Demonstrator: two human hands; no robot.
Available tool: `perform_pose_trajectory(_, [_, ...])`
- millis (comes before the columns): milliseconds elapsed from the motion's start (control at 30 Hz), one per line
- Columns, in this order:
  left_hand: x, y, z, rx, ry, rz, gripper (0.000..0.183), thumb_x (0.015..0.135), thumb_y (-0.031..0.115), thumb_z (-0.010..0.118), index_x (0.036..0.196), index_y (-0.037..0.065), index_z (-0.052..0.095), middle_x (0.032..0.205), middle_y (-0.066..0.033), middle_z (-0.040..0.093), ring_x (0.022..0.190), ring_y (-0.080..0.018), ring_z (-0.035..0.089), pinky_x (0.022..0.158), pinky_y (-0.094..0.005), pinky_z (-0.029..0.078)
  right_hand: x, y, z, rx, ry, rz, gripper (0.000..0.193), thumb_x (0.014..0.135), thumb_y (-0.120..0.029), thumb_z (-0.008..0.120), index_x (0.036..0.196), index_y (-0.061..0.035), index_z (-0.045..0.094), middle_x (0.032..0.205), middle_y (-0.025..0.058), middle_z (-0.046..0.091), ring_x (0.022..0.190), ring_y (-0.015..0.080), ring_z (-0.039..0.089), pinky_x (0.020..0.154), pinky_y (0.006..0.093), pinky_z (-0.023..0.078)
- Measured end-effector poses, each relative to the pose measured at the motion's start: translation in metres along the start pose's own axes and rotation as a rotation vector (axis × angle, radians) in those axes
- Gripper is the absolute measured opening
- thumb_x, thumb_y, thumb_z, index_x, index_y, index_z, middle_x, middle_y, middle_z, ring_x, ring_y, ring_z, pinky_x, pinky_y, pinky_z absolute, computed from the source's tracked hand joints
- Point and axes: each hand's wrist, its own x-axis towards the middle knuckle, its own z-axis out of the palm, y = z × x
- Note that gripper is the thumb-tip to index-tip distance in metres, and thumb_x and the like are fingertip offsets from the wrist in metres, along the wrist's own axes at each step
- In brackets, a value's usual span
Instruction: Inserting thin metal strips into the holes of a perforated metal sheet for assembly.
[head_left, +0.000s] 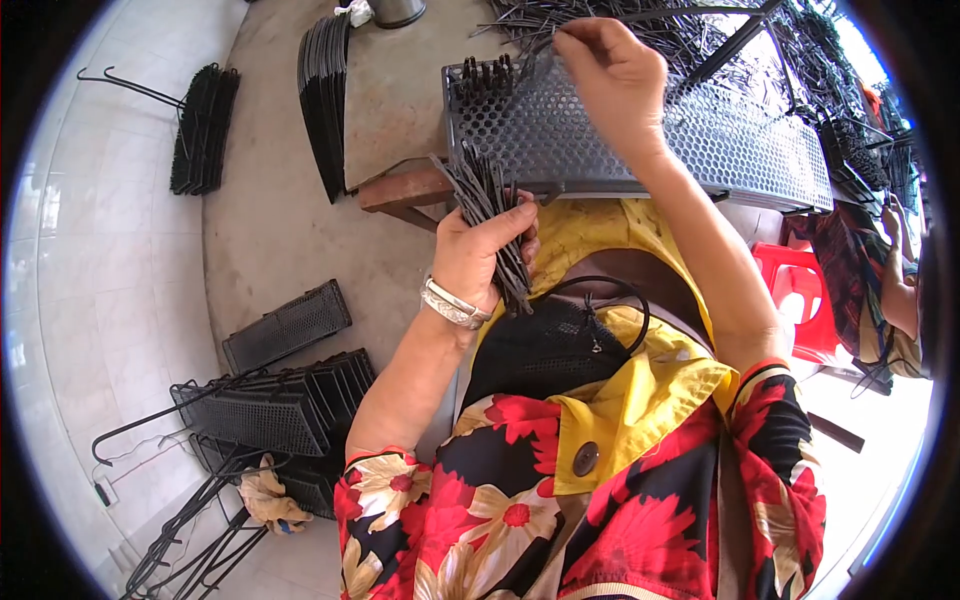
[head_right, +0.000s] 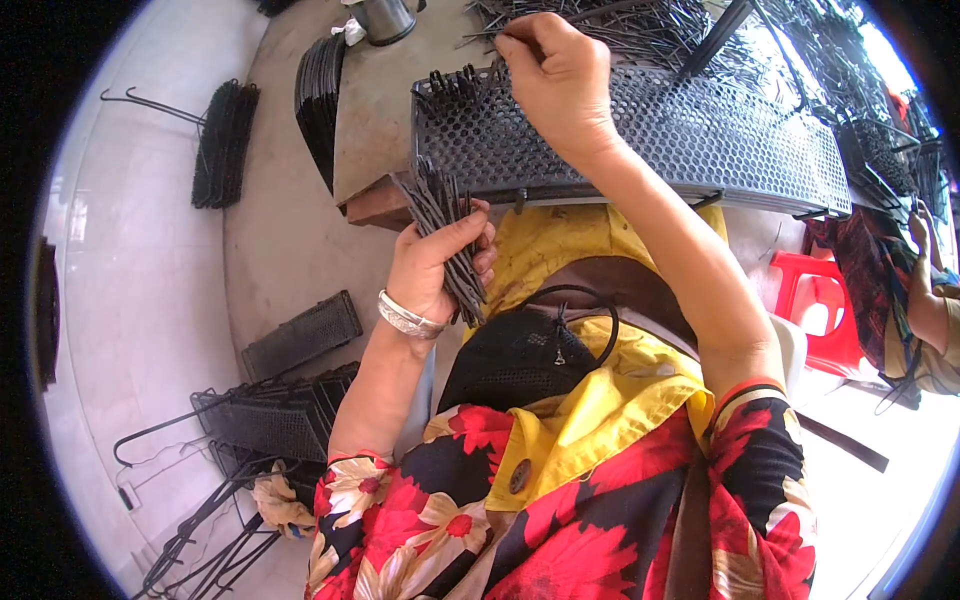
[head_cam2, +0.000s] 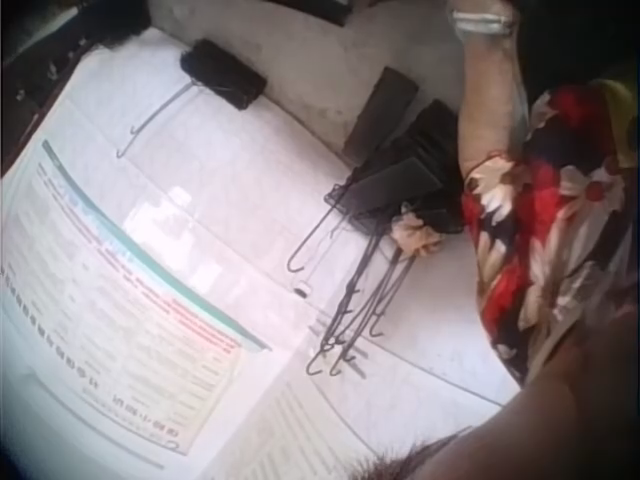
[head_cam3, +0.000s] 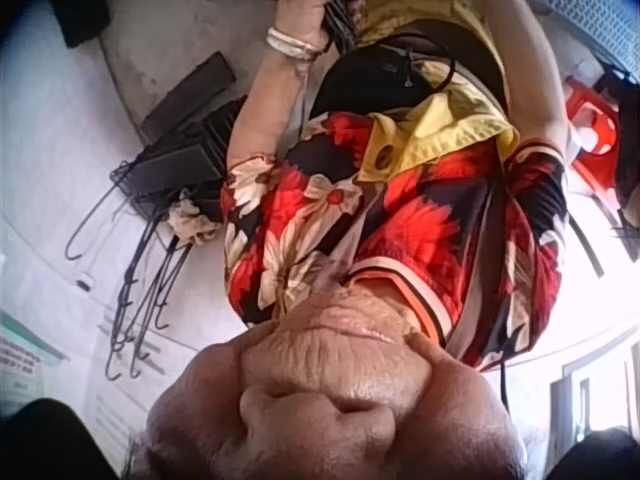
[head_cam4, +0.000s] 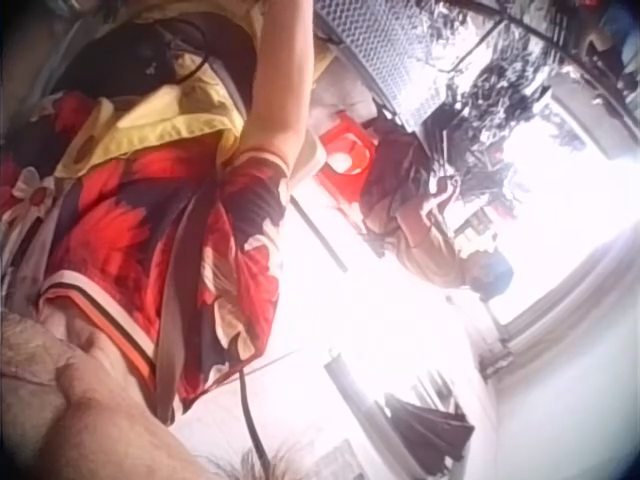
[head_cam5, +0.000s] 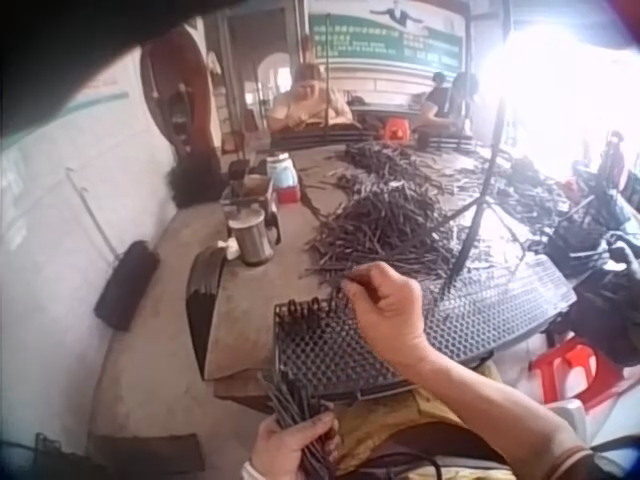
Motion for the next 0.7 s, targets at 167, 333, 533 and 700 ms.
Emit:
perform_pose_trajectory(167, [0.002, -0.003, -0.005, 0.067, -0.018, 0.027, 0.018, 0.077, 0.01, 0.062, 0.092, 0.002, 0.056, 0.07, -0.0075, 0.055, 0.052, -0.0156, 0.05, 0.044, -0.0268, 0.039, 0.003, 0.011, 0.021, -0.227, 0.065, -0.37, 0.012, 0.075, -0.011, 0.064, 0.083, -0.0024, 0.062, 0.073, 0.0071, 0.063, 0.063, 0.0164, 0.061, 0.058, 0.0234, 0.047])
perform_pose_trajectory(333, [0.001, -0.003, -0.002, -0.002, -0.009, 0.022, 0.014, 0.072, 0.005, 0.066, 0.083, 0.0, 0.058, 0.066, -0.0055, 0.055, 0.049, -0.0148, 0.052, 0.044, -0.0252, 0.039, 0.003, 0.016, 0.034, -0.208, -0.124, -0.572, 0.016, 0.075, -0.007, 0.061, 0.089, -0.0022, 0.061, 0.077, 0.0106, 0.06, 0.067, 0.0272, 0.06, 0.059, 0.0319, 0.048])
perform_pose_trajectory(533, [0.002, -0.002, -0.004, 0.05, -0.039, 0.011, 0.021, 0.075, 0.009, 0.064, 0.092, 0.001, 0.056, 0.069, -0.0069, 0.054, 0.052, -0.0156, 0.05, 0.044, -0.0263, 0.039, -0.001, 0.003, 0.035, -0.486, -0.391, -0.545, 0.026, 0.076, -0.011, 0.057, 0.101, -0.0049, 0.058, 0.071, 0.0133, 0.056, 0.062, 0.032, 0.056, 0.057, 0.0374, 0.046])
perform_pose_trajectory(700, [-0.001, -0.001, -0.001, 0.111, -0.077, -0.007, 0.021, 0.074, 0.009, 0.064, 0.092, 0.001, 0.055, 0.069, -0.006, 0.054, 0.051, -0.0146, 0.05, 0.045, -0.0256, 0.038, 0.006, 0.005, 0.033, -0.493, -0.396, -0.41, 0.02, 0.074, -0.011, 0.058, 0.093, -0.0054, 0.06, 0.073, 0.016, 0.059, 0.067, 0.0331, 0.058, 0.058, 0.0381, 0.047])
